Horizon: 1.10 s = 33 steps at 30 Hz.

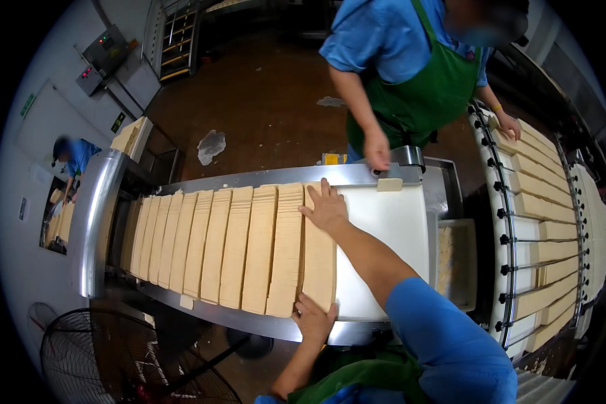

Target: The person picks up rectangular blocks of dough from a collection area and places them into slots on a moving conveyor belt while working alongside another employee.

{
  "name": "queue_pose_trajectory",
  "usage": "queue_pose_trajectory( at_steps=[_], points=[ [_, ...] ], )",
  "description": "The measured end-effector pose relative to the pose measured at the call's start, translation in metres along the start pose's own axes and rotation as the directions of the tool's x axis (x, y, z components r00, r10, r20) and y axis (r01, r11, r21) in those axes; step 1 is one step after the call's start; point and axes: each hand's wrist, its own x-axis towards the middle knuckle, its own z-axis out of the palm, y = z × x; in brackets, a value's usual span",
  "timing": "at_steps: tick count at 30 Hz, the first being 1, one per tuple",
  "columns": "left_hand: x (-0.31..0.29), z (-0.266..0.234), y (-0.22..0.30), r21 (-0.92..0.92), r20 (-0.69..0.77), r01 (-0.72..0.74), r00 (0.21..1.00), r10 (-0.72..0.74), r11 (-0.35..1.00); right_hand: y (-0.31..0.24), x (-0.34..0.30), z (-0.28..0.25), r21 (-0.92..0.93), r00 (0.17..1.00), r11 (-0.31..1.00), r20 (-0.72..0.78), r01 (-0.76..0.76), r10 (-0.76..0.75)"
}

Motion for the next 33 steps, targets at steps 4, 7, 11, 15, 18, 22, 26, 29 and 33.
queue_pose_trajectory(
  at_steps=[4, 7, 11, 15, 18, 22, 26, 29, 33],
  points=[
    [0.004, 0.004, 0.004, -0.086, 0.105, 0.026, 0.994, -0.017, 0.996, 0.025, -0.009, -0.016, 0.084, 0.987, 0.986, 0.078, -0.147, 0.141],
    [0.009, 0.001, 0.008, -0.220, 0.182, 0.050, 0.983, -0.009, 0.974, 0.059, -0.032, -0.036, 0.126, 0.930, 0.922, 0.093, -0.365, 0.356],
    [0.007, -0.005, 0.049, -0.330, 0.132, -0.117, 0.977, 0.169, 0.937, 0.133, -0.087, -0.047, 0.189, 0.817, 0.802, 0.004, -0.567, 0.577],
    [0.008, 0.020, 0.096, -0.307, 0.019, -0.322, 0.939, 0.344, 0.896, 0.204, -0.143, -0.050, 0.488, 0.660, 0.607, -0.080, -0.628, 0.747],
    [-0.003, 0.034, 0.139, -0.381, -0.133, -0.433, 0.900, 0.415, 0.817, 0.258, -0.196, -0.049, 0.705, 0.500, 0.464, -0.178, -0.536, 0.848],
    [-0.017, 0.037, 0.205, -0.364, -0.139, -0.558, 0.824, 0.548, 0.746, 0.319, -0.265, -0.086, 0.827, 0.348, 0.426, -0.302, -0.367, 0.888],
    [-0.038, 0.039, 0.288, -0.502, -0.207, -0.618, 0.765, 0.609, 0.605, 0.383, -0.310, -0.141, 0.855, 0.237, 0.403, -0.339, -0.326, 0.910],
    [-0.043, 0.042, 0.349, -0.510, -0.229, -0.677, 0.701, 0.675, 0.531, 0.453, -0.318, -0.154, 0.852, 0.194, 0.425, -0.381, -0.305, 0.904],
    [-0.038, 0.060, 0.418, -0.502, -0.315, -0.766, 0.595, 0.740, 0.402, 0.531, -0.315, -0.169, 0.840, 0.085, 0.416, -0.414, -0.347, 0.906]
  ],
)
